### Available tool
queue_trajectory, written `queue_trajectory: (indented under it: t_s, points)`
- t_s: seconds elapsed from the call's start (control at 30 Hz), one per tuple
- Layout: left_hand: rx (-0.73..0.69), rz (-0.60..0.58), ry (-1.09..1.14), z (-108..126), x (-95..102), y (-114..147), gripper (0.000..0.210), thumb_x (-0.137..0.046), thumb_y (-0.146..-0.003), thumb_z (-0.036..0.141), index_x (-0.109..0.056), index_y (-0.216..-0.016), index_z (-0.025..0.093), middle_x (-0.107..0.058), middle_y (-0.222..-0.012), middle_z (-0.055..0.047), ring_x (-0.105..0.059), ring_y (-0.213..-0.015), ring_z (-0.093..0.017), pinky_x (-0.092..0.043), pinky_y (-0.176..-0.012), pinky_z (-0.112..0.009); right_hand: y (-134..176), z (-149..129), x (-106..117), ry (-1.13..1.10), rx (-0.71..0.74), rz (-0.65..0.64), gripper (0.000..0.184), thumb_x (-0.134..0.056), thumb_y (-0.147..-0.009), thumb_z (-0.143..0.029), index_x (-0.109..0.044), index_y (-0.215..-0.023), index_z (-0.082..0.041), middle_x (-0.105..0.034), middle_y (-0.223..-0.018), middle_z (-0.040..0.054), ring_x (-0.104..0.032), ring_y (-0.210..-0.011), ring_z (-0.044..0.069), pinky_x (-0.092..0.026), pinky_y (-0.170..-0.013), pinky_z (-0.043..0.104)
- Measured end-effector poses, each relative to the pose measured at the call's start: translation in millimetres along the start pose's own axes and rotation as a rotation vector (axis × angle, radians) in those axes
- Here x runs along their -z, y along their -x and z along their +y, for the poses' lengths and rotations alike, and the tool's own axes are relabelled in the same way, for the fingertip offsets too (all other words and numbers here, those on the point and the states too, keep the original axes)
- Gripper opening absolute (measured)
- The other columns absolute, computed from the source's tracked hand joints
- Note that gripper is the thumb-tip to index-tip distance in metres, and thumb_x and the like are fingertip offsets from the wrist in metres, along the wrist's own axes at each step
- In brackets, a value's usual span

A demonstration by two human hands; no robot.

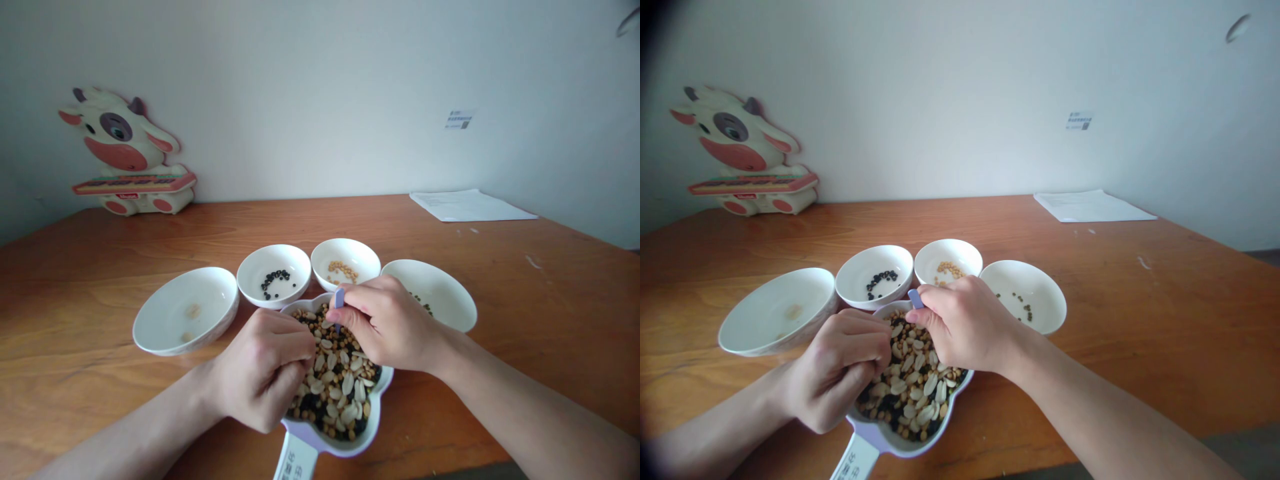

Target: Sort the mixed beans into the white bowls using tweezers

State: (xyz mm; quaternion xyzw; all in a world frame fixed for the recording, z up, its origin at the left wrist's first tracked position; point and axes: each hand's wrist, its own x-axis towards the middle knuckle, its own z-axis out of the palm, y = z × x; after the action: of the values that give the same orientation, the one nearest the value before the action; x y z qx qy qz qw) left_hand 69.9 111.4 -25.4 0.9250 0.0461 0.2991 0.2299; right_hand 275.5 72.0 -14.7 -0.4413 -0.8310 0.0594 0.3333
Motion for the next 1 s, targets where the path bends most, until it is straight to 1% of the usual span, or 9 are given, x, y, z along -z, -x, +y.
queue_trajectory:
  t_s: [0.13,0.3,0.4,0.67,0.8,0.87,1.0]
  points:
    - [0.002,-0.007,-0.002,0.3,0.2,0.2,0.024,-0.034,-0.082,0.008,-0.036,-0.062,0.021,-0.045,-0.052,0.001,-0.034,-0.047,-0.013,-0.028,-0.049,-0.029,-0.1,0.1,0.0,-0.015,-0.007,-0.006,0.035,-0.052,-0.092,-0.025,-0.041,-0.059,-0.018,-0.044,-0.053,-0.0029,-0.034,-0.050,0.009,-0.025,-0.050,0.025]
    - [0.009,-0.010,-0.003,1.5,-0.2,0.9,0.024,-0.033,-0.082,0.008,-0.036,-0.061,0.021,-0.045,-0.051,0.001,-0.035,-0.048,-0.013,-0.028,-0.049,-0.029,-0.8,-0.4,0.2,-0.022,-0.004,-0.021,0.036,-0.052,-0.092,-0.024,-0.039,-0.059,-0.018,-0.040,-0.053,-0.0042,-0.031,-0.050,0.009,-0.024,-0.050,0.025]
    - [0.004,-0.002,0.000,1.9,-0.4,0.6,0.024,-0.033,-0.082,0.008,-0.036,-0.061,0.021,-0.044,-0.051,0.001,-0.035,-0.047,-0.013,-0.028,-0.049,-0.029,-1.1,-0.4,-0.4,-0.025,0.013,-0.018,0.035,-0.053,-0.092,-0.022,-0.040,-0.059,-0.018,-0.040,-0.053,-0.0045,-0.031,-0.050,0.009,-0.024,-0.050,0.025]
    - [0.002,0.000,0.012,-0.2,0.0,0.0,0.022,-0.034,-0.081,0.007,-0.034,-0.064,0.021,-0.043,-0.053,0.002,-0.034,-0.049,-0.013,-0.028,-0.049,-0.028,-1.9,1.2,-0.2,-0.012,0.031,0.019,0.034,-0.054,-0.091,-0.020,-0.043,-0.059,-0.018,-0.047,-0.053,-0.0035,-0.034,-0.049,0.009,-0.024,-0.049,0.026]
    - [-0.002,-0.004,0.011,0.8,0.4,-0.1,0.023,-0.034,-0.081,0.007,-0.033,-0.064,0.021,-0.043,-0.052,0.002,-0.034,-0.048,-0.013,-0.028,-0.050,-0.028,-2.1,0.2,0.3,-0.051,0.007,0.022,0.031,-0.053,-0.091,-0.017,-0.046,-0.061,-0.017,-0.057,-0.057,-0.0009,-0.042,-0.049,0.009,-0.026,-0.050,0.024]
    - [-0.002,-0.007,0.014,1.6,0.6,-0.3,0.023,-0.034,-0.082,0.007,-0.033,-0.063,0.021,-0.043,-0.052,0.002,-0.034,-0.048,-0.013,-0.028,-0.050,-0.028,-1.3,-0.5,0.3,-0.043,-0.009,0.024,0.032,-0.053,-0.091,-0.019,-0.045,-0.060,-0.017,-0.055,-0.056,-0.0010,-0.042,-0.050,0.009,-0.027,-0.050,0.024]
    - [-0.003,0.000,0.025,1.3,0.4,-0.2,0.023,-0.034,-0.082,0.006,-0.034,-0.064,0.021,-0.044,-0.053,0.001,-0.035,-0.049,-0.013,-0.029,-0.049,-0.027,-0.1,-1.1,0.4,-0.042,-0.026,0.047,0.036,-0.052,-0.091,-0.021,-0.038,-0.058,-0.018,-0.048,-0.052,-0.0029,-0.036,-0.048,0.008,-0.025,-0.049,0.024]
